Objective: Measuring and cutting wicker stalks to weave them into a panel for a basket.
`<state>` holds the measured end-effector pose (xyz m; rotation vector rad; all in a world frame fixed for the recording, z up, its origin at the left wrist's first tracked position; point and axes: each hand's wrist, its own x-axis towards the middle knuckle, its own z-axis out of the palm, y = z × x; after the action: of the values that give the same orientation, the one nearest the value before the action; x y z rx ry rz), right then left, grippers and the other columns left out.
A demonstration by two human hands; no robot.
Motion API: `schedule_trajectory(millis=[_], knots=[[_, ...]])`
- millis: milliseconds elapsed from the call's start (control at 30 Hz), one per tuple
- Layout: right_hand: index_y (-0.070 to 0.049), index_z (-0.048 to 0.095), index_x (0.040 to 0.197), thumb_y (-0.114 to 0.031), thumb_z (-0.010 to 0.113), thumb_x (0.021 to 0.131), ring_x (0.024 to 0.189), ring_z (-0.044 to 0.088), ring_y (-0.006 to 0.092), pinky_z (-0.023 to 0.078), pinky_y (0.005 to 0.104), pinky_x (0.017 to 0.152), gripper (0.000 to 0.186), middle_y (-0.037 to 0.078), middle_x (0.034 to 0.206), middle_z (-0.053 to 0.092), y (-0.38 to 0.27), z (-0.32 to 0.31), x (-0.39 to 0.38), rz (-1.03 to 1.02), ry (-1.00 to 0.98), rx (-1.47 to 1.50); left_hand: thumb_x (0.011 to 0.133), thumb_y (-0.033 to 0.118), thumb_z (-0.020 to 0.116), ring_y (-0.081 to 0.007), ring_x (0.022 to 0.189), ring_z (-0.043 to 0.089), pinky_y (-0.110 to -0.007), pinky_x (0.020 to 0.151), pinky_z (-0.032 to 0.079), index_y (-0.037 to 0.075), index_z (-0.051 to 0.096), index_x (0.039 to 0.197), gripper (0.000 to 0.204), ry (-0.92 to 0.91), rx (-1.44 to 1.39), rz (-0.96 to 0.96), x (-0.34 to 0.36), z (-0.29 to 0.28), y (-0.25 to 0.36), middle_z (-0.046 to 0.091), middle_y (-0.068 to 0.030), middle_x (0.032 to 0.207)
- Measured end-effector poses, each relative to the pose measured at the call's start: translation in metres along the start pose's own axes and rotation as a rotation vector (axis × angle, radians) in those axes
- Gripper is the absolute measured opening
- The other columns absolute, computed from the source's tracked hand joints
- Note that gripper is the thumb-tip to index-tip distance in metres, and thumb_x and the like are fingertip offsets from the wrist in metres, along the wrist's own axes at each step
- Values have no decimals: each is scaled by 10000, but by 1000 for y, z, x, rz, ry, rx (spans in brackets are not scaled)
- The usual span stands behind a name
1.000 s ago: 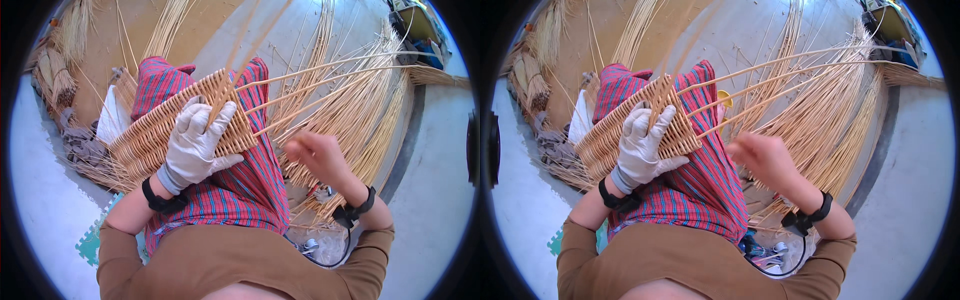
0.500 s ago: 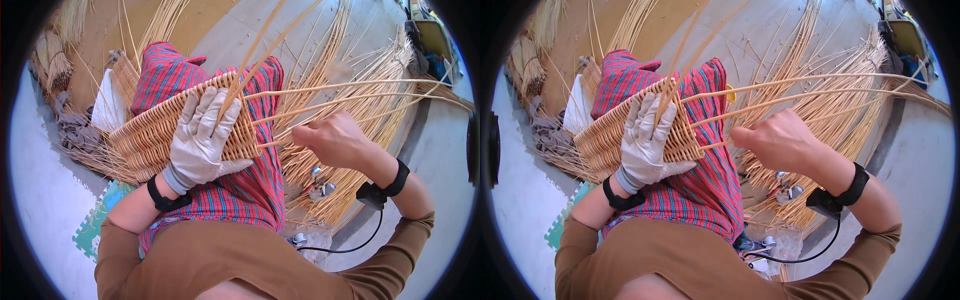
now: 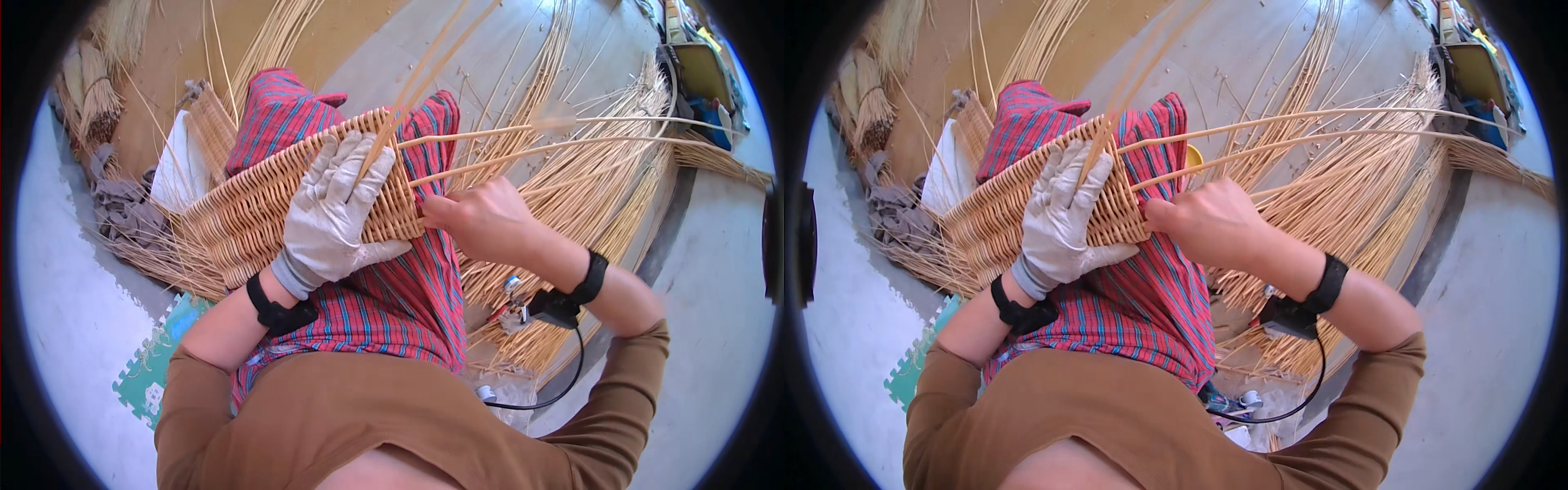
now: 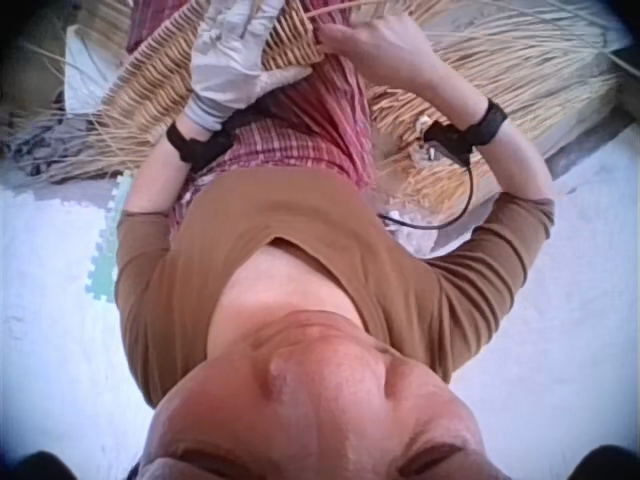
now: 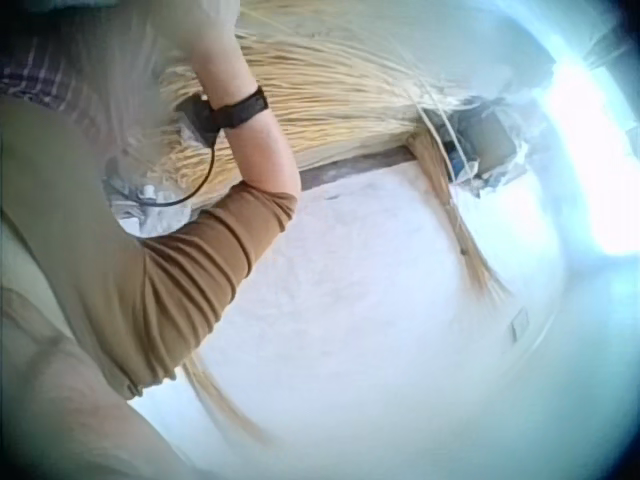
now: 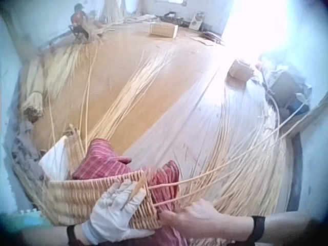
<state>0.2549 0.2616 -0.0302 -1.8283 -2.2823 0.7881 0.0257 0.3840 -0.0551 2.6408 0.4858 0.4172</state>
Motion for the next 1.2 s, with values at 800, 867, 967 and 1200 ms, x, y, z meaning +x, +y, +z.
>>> schedule_trajectory(millis=[800, 867, 967, 1200], knots=[[-101, 694, 1154, -310, 693, 872, 1017, 698, 375, 550, 459, 882, 351, 197, 1077, 732, -74, 501, -234, 1257, 228, 904, 805, 17, 655, -378, 1384, 518, -539, 1244, 228, 145, 758, 1148, 380, -434, -75, 665, 91, -26, 69, 720, -93, 1221], [-117, 503, 1430, -298, 730, 864, 1091, 681, 376, 534, 443, 950, 635, 223, 1197, 700, -72, 504, -208, 1338, 304, 997, 819, 34, 657, -357, 1319, 575, -552, 1236, 239, 171, 756, 1141, 364, -443, -11, 686, 93, -24, 71, 738, -69, 1169], [-113, 372, 1539, -292, 730, 867, 1258, 604, 360, 490, 424, 1052, 781, 192, 1355, 640, -61, 531, -183, 1441, 483, 996, 803, -12, 595, -348, 1218, 635, -563, 1234, 240, 152, 756, 1121, 392, -422, -10, 667, 101, -26, 80, 751, -63, 1115], [-93, 663, 1214, -423, 703, 883, 1093, 690, 352, 538, 445, 953, 469, 163, 1111, 735, -30, 545, -166, 1500, 626, 1083, 729, -13, 596, -261, 1071, 692, -542, 1167, 364, 169, 724, 1137, 465, -362, -80, 669, 101, -26, 59, 729, -50, 1070]])
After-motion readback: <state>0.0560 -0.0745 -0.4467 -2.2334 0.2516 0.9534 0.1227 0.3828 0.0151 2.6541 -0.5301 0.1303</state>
